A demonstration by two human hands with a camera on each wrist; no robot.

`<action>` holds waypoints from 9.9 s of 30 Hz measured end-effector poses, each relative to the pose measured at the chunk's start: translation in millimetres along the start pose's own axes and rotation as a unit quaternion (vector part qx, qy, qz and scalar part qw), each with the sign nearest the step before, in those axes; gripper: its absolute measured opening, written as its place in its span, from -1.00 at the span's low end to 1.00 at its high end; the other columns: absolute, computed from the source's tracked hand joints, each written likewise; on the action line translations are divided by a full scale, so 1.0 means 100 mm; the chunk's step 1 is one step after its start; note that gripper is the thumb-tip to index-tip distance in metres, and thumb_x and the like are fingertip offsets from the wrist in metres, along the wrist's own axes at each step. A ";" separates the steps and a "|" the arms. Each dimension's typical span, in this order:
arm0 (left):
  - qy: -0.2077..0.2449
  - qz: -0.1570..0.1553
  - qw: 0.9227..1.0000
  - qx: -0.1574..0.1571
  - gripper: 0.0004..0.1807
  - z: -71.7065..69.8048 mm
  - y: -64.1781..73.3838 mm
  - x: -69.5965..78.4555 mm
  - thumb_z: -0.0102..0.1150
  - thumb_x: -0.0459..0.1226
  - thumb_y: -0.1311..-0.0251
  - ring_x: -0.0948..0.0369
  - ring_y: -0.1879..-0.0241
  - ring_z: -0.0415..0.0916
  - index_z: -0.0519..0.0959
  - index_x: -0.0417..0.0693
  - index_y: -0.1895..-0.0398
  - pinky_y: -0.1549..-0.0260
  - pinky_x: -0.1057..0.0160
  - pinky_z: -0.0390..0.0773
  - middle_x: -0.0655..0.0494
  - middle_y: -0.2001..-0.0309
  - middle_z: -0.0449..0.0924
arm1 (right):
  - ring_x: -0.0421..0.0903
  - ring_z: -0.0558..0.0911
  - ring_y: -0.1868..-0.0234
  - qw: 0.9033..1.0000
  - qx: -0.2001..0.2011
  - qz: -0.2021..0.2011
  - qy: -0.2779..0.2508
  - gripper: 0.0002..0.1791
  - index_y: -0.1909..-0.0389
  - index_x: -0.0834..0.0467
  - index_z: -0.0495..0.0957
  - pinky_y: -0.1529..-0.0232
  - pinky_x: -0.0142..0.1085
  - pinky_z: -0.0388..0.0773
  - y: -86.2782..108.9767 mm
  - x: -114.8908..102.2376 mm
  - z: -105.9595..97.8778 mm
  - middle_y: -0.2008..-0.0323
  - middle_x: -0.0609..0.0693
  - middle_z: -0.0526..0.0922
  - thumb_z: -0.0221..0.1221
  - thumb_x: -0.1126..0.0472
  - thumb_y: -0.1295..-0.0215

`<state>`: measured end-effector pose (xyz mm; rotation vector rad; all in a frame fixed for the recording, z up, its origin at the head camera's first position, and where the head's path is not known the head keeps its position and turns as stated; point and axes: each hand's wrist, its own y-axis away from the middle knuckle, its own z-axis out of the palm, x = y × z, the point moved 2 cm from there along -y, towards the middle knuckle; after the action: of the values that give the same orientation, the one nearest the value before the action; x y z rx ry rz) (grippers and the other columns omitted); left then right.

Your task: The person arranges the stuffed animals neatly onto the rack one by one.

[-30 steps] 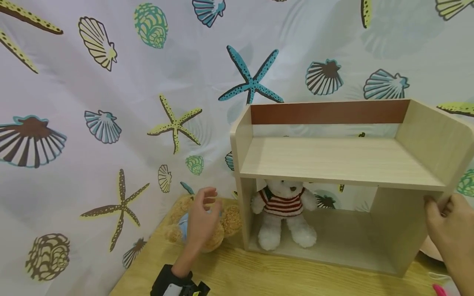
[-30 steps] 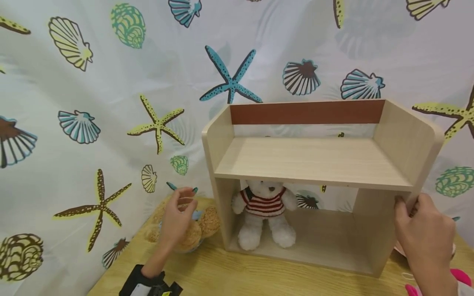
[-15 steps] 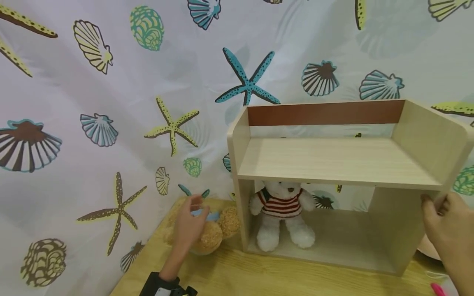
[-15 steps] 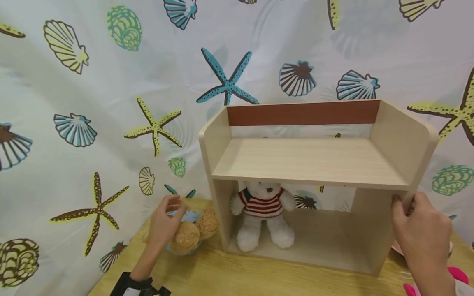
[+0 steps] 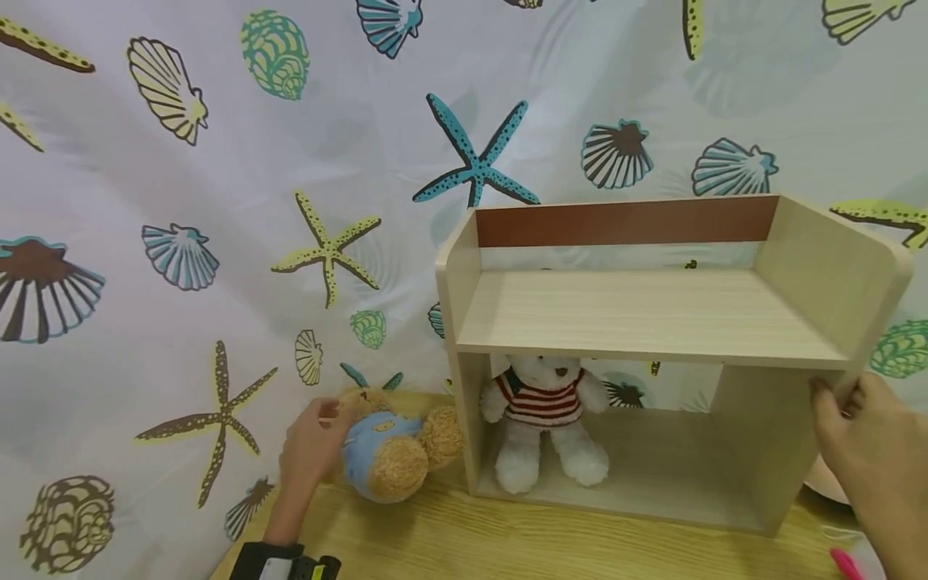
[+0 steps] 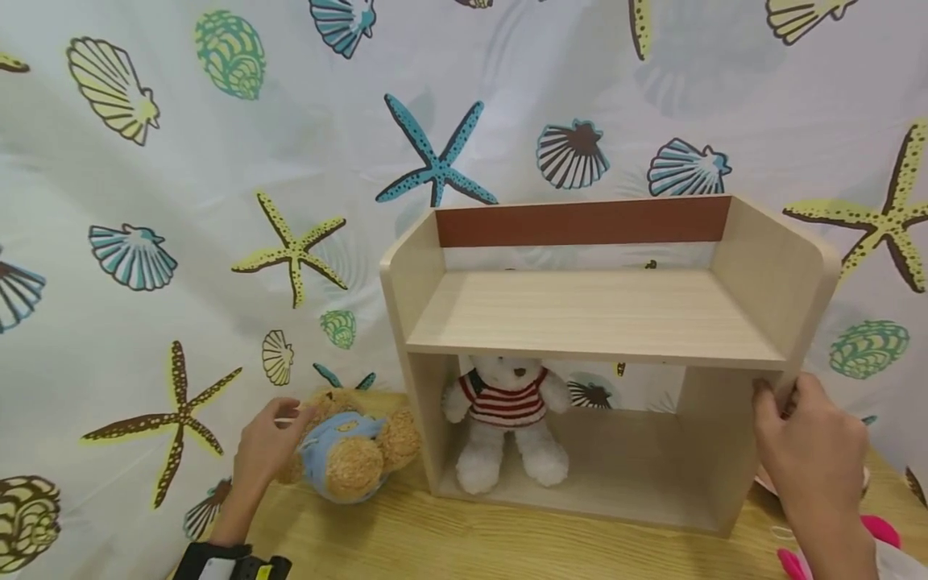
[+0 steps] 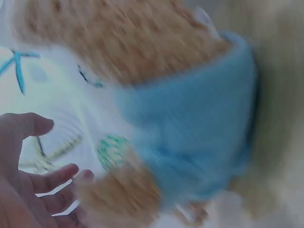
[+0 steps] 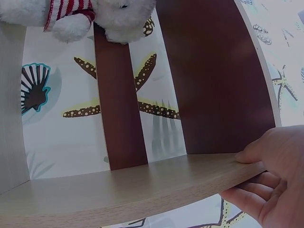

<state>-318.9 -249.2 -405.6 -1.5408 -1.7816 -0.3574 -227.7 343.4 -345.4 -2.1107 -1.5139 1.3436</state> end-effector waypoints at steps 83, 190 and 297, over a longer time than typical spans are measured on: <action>0.168 -0.170 0.935 -0.262 0.41 0.47 -0.24 -0.86 0.33 0.29 -0.05 -0.42 -0.43 -0.28 -0.31 -0.46 -0.52 -0.27 -0.43 -0.09 -0.50 -0.49 -0.31 | -0.89 0.09 0.46 0.994 0.057 -0.011 -0.095 -0.77 0.26 0.55 0.48 0.56 -0.77 0.11 -0.01 0.01 0.13 0.24 0.56 0.58 0.13 0.38 -0.27; 0.301 0.179 0.871 -0.345 -0.62 0.10 0.30 0.20 -0.02 -0.69 0.13 0.31 0.69 -0.04 0.15 -0.07 0.60 0.65 0.25 0.19 0.27 0.68 0.05 | -0.81 0.26 0.52 0.995 0.032 0.003 -0.093 -0.73 0.15 0.59 0.48 0.56 -0.77 0.12 -0.02 0.03 0.10 0.19 0.53 0.58 0.11 0.39 -0.29; 0.277 0.330 0.836 -0.340 -0.39 1.97 0.81 2.28 0.47 -0.41 -0.06 0.44 0.23 0.52 0.47 -0.13 -0.22 0.18 0.38 0.56 0.13 0.06 0.60 | 0.48 0.52 0.60 0.994 0.064 -0.085 -0.003 -0.75 0.48 0.47 0.44 0.61 0.23 0.40 0.01 -0.01 0.04 0.46 0.51 0.59 0.13 0.33 -0.27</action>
<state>-311.9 62.5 -405.4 -2.1272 -0.6018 -1.0313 -230.6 341.2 -348.1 -1.8581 -1.5271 1.3499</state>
